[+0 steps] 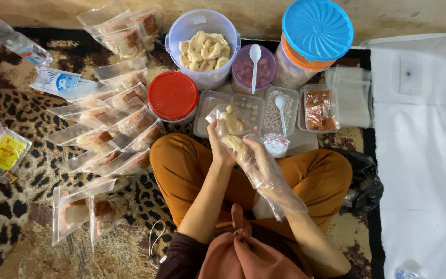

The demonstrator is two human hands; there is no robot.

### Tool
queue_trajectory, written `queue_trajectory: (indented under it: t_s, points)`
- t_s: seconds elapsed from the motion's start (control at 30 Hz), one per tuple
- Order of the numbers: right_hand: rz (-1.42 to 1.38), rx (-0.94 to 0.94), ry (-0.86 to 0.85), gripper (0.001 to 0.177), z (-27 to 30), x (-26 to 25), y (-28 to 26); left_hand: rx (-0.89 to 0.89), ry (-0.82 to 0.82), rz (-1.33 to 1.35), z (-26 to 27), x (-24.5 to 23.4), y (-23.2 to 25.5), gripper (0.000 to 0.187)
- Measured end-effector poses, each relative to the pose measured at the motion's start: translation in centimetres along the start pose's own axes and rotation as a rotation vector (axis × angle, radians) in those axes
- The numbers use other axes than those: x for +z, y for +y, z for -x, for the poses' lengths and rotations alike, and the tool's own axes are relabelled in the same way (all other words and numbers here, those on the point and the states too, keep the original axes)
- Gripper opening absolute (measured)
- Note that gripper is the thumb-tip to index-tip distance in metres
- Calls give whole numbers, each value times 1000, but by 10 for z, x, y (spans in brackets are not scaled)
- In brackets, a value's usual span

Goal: Packaging various snacks into small plastic bags using hands and a spoon

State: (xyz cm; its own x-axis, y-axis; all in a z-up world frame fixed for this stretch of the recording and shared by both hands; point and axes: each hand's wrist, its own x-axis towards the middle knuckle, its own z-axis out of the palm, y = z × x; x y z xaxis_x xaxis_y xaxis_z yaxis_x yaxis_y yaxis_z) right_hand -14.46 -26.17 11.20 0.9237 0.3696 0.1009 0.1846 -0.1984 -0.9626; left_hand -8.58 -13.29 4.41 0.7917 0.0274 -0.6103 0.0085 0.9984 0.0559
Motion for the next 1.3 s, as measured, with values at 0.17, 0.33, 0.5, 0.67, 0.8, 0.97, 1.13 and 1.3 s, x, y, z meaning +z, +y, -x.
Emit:
queue_trajectory:
  t_s: [0.17,0.33,0.5,0.67,0.8,0.97,1.13,1.3]
  points:
    - [131,-154,-81,40,-21,0,-31,3,-84,-16,5,4,1,70]
    - [154,-235,-36,45,-21,10,-13,-7,-103,-12,14,12,4,75]
    - [100,-275,-39,62,-17,21,22,20,-139,-39,16,9,-1,76]
    - [-38,-151,5,52,-16,25,16,39,-169,-72,22,18,-1,75]
    - [-21,-142,-29,51,-35,28,5,43,-179,-30,22,14,-5,70]
    - [12,-128,-102,48,-57,30,-9,10,-132,-72,22,13,-7,80]
    - [32,-121,-157,46,-58,26,-20,3,-95,-79,32,24,-8,85]
    - [55,-100,-209,44,-53,25,-30,14,-175,22,30,17,-5,76]
